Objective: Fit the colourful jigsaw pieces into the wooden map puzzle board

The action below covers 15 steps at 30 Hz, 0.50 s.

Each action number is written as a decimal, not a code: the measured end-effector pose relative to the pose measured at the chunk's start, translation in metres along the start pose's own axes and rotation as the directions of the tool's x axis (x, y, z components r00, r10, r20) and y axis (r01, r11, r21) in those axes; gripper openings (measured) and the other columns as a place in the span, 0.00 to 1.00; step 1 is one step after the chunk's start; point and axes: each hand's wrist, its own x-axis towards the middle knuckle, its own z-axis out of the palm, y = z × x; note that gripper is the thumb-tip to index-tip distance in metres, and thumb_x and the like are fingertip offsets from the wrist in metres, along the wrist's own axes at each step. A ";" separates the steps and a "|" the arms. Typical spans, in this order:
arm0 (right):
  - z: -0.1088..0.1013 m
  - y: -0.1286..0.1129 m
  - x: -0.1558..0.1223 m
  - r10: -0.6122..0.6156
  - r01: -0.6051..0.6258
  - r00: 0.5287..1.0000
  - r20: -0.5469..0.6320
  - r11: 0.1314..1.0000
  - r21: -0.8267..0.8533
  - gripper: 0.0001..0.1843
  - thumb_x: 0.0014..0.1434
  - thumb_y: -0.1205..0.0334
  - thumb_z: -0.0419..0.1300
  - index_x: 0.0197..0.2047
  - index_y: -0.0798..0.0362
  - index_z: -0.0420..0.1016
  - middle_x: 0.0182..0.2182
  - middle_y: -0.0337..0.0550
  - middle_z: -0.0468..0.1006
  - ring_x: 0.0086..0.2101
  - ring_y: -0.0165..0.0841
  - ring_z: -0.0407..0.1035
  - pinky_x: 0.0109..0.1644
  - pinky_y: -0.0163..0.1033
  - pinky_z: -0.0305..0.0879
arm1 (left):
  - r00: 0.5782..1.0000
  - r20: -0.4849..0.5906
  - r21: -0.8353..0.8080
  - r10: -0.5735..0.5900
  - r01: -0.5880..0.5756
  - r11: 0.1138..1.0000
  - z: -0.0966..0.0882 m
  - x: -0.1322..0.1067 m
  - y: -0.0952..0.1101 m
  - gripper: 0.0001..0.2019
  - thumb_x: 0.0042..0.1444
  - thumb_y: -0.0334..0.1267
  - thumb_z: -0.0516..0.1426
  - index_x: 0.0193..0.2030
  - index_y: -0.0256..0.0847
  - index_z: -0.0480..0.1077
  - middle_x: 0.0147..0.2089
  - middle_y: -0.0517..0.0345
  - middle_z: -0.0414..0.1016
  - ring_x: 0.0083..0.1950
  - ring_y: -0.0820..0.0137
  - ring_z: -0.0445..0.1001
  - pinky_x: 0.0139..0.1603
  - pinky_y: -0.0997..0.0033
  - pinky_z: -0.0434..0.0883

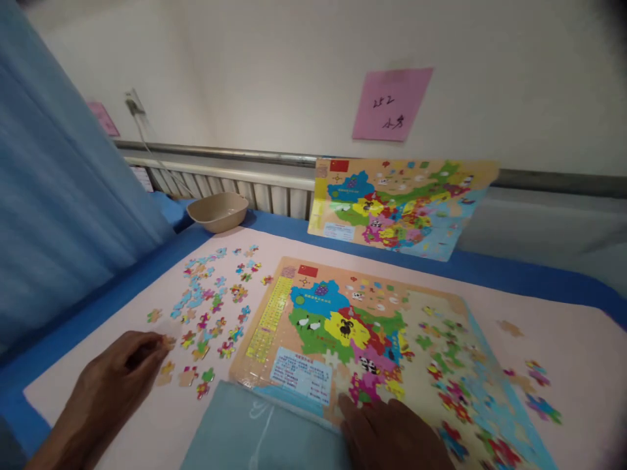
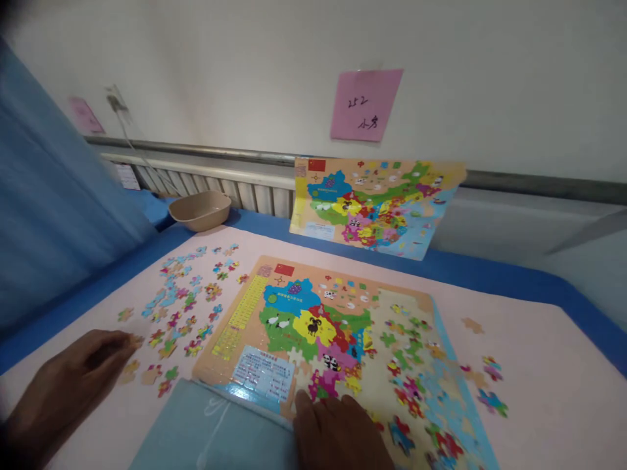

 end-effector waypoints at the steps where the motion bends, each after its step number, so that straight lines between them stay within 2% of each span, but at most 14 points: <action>1: -0.001 -0.001 0.001 0.008 -0.008 1.000 0.006 1.000 -0.004 0.13 0.67 0.73 0.58 0.54 0.55 0.72 0.26 0.36 0.78 0.26 0.32 0.73 0.37 0.37 0.65 | 0.999 0.002 0.026 0.033 -0.033 0.999 0.002 0.000 -0.005 0.22 0.57 0.63 0.59 0.44 0.50 0.79 0.46 0.62 0.86 0.43 0.64 0.84 0.42 0.69 0.76; 5: -0.003 -0.003 0.003 0.012 -0.013 0.999 -0.043 1.000 -0.011 0.16 0.65 0.77 0.54 0.54 0.55 0.70 0.26 0.36 0.79 0.26 0.33 0.73 0.37 0.39 0.65 | 0.989 -0.026 0.098 0.143 -0.140 0.985 0.005 0.000 -0.016 0.21 0.63 0.64 0.57 0.46 0.50 0.77 0.46 0.63 0.85 0.44 0.66 0.84 0.43 0.71 0.76; 8: -0.002 -0.004 0.003 0.011 -0.011 0.999 -0.051 1.000 -0.010 0.19 0.63 0.78 0.52 0.54 0.55 0.69 0.28 0.36 0.80 0.26 0.34 0.73 0.36 0.41 0.65 | 0.990 -0.024 0.105 0.140 -0.136 0.985 0.005 0.001 -0.016 0.21 0.63 0.66 0.56 0.45 0.53 0.77 0.46 0.66 0.85 0.44 0.65 0.84 0.43 0.69 0.77; 15: 0.002 -0.004 -0.002 0.013 -0.013 1.000 0.011 1.000 -0.010 0.22 0.59 0.77 0.56 0.56 0.55 0.69 0.28 0.37 0.81 0.26 0.35 0.74 0.36 0.40 0.66 | 0.987 -0.044 0.057 0.153 -0.151 0.987 0.008 -0.001 -0.017 0.21 0.63 0.69 0.54 0.46 0.59 0.75 0.46 0.71 0.84 0.46 0.62 0.84 0.44 0.63 0.79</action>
